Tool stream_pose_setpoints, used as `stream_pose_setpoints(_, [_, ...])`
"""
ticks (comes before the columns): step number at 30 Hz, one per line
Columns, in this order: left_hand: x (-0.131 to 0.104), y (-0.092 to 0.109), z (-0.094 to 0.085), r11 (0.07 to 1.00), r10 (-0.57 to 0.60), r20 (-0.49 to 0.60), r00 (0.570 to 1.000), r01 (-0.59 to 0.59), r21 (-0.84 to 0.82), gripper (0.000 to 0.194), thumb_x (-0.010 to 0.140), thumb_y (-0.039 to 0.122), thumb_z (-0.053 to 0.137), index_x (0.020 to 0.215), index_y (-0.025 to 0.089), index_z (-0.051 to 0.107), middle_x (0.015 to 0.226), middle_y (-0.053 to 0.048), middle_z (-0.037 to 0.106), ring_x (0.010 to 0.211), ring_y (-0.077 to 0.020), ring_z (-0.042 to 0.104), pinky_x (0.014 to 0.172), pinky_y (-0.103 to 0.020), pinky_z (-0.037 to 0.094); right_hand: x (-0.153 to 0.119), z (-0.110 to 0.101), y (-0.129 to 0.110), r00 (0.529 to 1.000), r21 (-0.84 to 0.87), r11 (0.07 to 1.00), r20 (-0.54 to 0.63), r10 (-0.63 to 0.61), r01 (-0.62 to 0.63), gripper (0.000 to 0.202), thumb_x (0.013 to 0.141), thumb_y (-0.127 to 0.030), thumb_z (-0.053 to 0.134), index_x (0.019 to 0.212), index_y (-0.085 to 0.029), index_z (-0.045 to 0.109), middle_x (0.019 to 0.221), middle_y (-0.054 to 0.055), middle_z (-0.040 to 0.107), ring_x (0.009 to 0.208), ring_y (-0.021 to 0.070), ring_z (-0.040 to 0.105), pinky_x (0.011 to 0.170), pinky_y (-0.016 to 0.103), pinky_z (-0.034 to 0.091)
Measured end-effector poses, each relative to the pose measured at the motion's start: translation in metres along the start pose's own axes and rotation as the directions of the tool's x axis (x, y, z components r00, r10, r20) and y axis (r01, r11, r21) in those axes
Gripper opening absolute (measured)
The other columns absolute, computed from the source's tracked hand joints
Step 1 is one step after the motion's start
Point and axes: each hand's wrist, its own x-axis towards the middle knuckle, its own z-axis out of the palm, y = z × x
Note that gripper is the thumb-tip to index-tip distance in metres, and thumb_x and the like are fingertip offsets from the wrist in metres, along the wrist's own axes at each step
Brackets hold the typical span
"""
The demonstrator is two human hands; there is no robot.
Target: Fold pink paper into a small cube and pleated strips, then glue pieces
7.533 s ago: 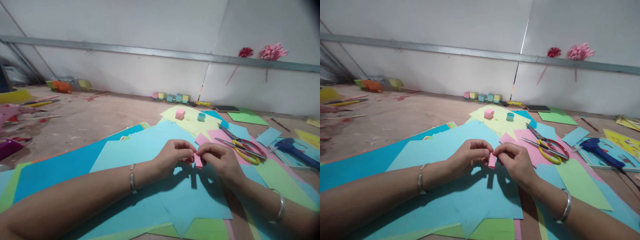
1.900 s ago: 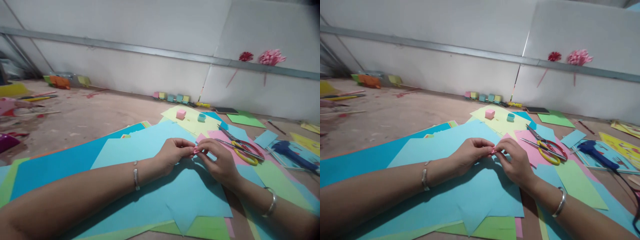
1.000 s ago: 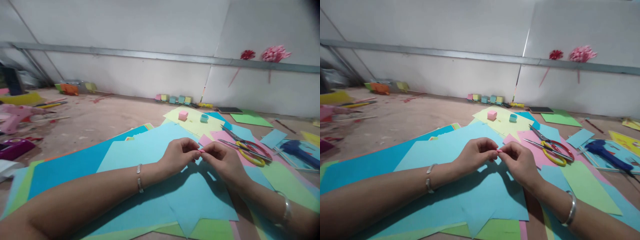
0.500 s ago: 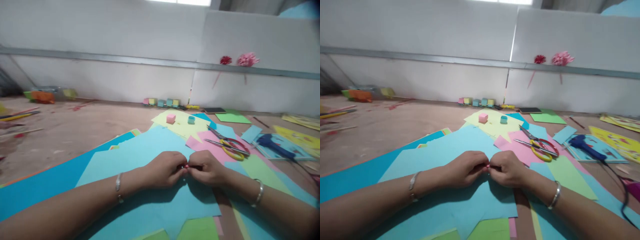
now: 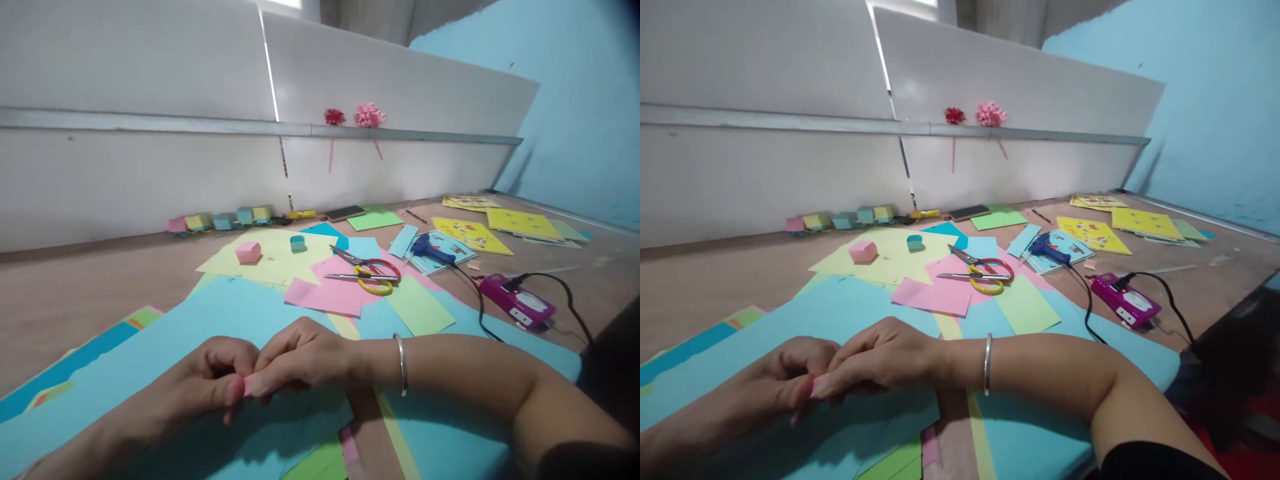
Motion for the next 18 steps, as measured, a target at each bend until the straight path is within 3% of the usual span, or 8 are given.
stream_pose_setpoints(4, [0.0, -0.001, -0.002, 0.994, -0.106, 0.03, 0.994, 0.106, 0.002, 0.042, 0.065, 0.055, 0.076, 0.055, 0.017, 0.064, 0.05, -0.002, 0.054, 0.047, -0.011, 0.039, 0.047, -0.023, 0.024, 0.002, 0.002, 0.005, 0.991, -0.294, 0.947, 0.005, -0.133, 0.128, 0.023, 0.072, -0.019, 0.065, 0.054, -0.016, 0.051, 0.05, -0.009, 0.039, 0.052, 0.0042, 0.035, 0.051, 0.019, 0.029])
stream_pose_setpoints(6, [0.003, 0.001, -0.001, 0.995, -0.095, -0.062, 0.994, 0.095, -0.001, 0.045, 0.064, 0.058, 0.076, 0.056, 0.016, 0.061, 0.047, 0.001, 0.048, 0.045, -0.0085, 0.033, 0.045, -0.022, 0.019, 0.005, -0.002, 0.006, 0.975, -0.432, 0.883, -0.037, -0.218, 0.182, 0.029, 0.076, -0.02, 0.063, 0.052, -0.016, 0.046, 0.051, -0.009, 0.036, 0.052, 0.0044, 0.033, 0.05, 0.019, 0.029])
stream_pose_setpoints(8, [0.008, 0.002, 0.002, 0.999, -0.038, -0.236, 0.971, 0.034, -0.019, 0.046, 0.065, 0.06, 0.074, 0.058, 0.017, 0.059, 0.046, 0.003, 0.044, 0.044, -0.0075, 0.028, 0.043, -0.021, 0.017, 0.009, -0.009, 0.004, 0.939, -0.54, 0.819, -0.139, -0.314, 0.194, 0.028, 0.083, -0.027, 0.059, 0.058, -0.016, 0.05, 0.053, -0.008, 0.039, 0.052, 0.0051, 0.036, 0.049, 0.018, 0.03])
stream_pose_setpoints(10, [0.014, 0.004, 0.004, 0.999, 0.024, -0.45, 0.893, -0.01, 0.034, 0.045, 0.072, 0.058, 0.069, 0.059, 0.017, 0.058, 0.048, 0.004, 0.043, 0.046, -0.0078, 0.03, 0.044, -0.02, 0.02, 0.013, -0.018, -0.001, 0.864, -0.674, 0.729, -0.287, -0.413, 0.124, 0.03, 0.093, -0.033, 0.047, 0.07, -0.016, 0.057, 0.057, -0.006, 0.046, 0.053, 0.0063, 0.042, 0.05, 0.019, 0.035])
stream_pose_setpoints(13, [0.019, 0.004, 0.005, 0.976, 0.088, -0.622, 0.778, 0.059, 0.211, 0.045, 0.075, 0.054, 0.066, 0.053, 0.016, 0.056, 0.046, 0.002, 0.047, 0.046, -0.0085, 0.034, 0.045, -0.021, 0.024, 0.018, -0.035, -0.008, 0.763, -0.817, 0.572, -0.419, -0.491, -0.081, 0.036, 0.099, -0.032, 0.032, 0.08, -0.015, 0.058, 0.064, -0.002, 0.052, 0.057, 0.0091, 0.048, 0.054, 0.021, 0.04])
stream_pose_setpoints(16, [0.019, 0.003, 0.005, 0.966, 0.208, -0.748, 0.631, -0.01, 0.26, 0.047, 0.079, 0.051, 0.061, 0.047, 0.018, 0.049, 0.043, 0.002, 0.043, 0.046, -0.0094, 0.035, 0.046, -0.022, 0.028, 0.021, -0.048, -0.008, 0.753, -0.879, 0.427, -0.425, -0.502, -0.211, 0.016, 0.092, -0.02, 0.045, 0.085, -0.015, 0.059, 0.077, 0.003, 0.059, 0.071, 0.0136, 0.053, 0.064, 0.025, 0.041])
stream_pose_setpoints(18, [0.019, 0.001, 0.005, 0.962, 0.26, -0.772, 0.581, -0.09, 0.257, 0.047, 0.082, 0.051, 0.057, 0.048, 0.019, 0.048, 0.044, 0.002, 0.043, 0.045, -0.0098, 0.036, 0.046, -0.022, 0.029, 0.021, -0.053, -0.004, 0.761, -0.906, 0.29, -0.418, -0.496, -0.308, 0.009, 0.087, -0.017, 0.054, 0.09, -0.015, 0.061, 0.09, 0.008, 0.061, 0.083, 0.0189, 0.054, 0.069, 0.029, 0.041])
